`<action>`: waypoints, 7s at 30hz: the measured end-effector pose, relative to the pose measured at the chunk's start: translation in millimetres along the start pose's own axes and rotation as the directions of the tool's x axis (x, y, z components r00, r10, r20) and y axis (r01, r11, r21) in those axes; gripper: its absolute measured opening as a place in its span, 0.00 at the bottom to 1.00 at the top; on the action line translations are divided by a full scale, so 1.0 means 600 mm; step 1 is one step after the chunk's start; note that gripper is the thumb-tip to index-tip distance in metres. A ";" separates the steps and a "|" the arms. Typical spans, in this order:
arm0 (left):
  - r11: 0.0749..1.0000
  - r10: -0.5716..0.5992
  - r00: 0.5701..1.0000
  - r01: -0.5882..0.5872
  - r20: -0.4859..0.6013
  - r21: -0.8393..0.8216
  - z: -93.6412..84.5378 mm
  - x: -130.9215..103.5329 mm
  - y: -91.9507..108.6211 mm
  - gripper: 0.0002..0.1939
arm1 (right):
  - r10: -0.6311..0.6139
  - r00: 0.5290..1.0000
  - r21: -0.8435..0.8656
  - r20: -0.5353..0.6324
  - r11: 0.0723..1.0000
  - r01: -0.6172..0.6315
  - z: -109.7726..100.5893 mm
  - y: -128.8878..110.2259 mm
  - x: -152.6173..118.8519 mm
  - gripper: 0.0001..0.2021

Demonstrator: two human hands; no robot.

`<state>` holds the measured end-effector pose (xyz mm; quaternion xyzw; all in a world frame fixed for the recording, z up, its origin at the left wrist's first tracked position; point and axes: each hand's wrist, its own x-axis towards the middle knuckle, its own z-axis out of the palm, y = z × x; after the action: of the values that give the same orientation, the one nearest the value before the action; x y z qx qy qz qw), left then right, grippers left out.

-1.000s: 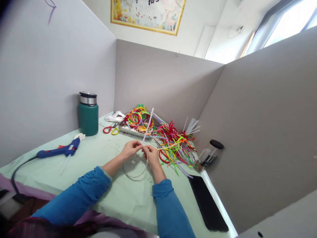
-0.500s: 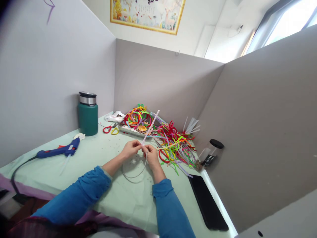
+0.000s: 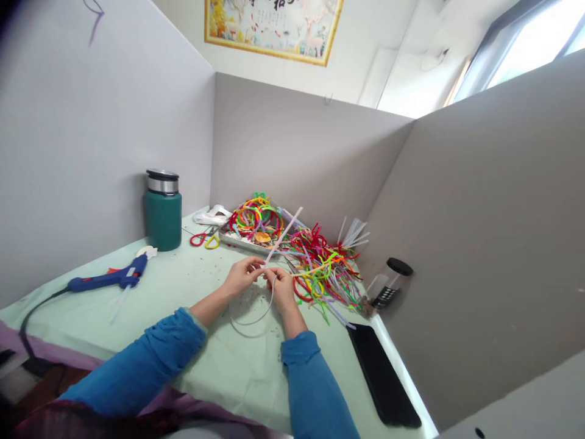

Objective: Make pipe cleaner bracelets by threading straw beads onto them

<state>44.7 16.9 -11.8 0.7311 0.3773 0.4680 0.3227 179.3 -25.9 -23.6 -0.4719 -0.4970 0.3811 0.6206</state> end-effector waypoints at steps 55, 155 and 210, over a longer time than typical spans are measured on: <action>0.944 0.001 0.998 0.019 0.059 -0.329 -0.001 0.000 0.011 0.14 | 0.008 1.000 0.208 0.019 0.978 -0.011 -0.002 0.012 0.012 0.19; 0.741 -0.376 0.743 0.600 0.554 -0.301 -0.029 -0.006 0.007 0.21 | 0.014 0.966 -0.018 0.257 1.000 -0.010 -0.039 0.000 0.008 0.12; 0.918 -0.331 0.925 0.361 0.187 -0.163 -0.001 -0.001 -0.005 0.18 | -0.165 0.980 -0.178 0.108 0.967 0.182 -0.014 0.010 0.008 0.10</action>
<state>43.3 18.1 -14.1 0.6517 0.4272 0.3795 0.4987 188.2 -21.6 -28.9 -0.4645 -0.5980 0.2983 0.5810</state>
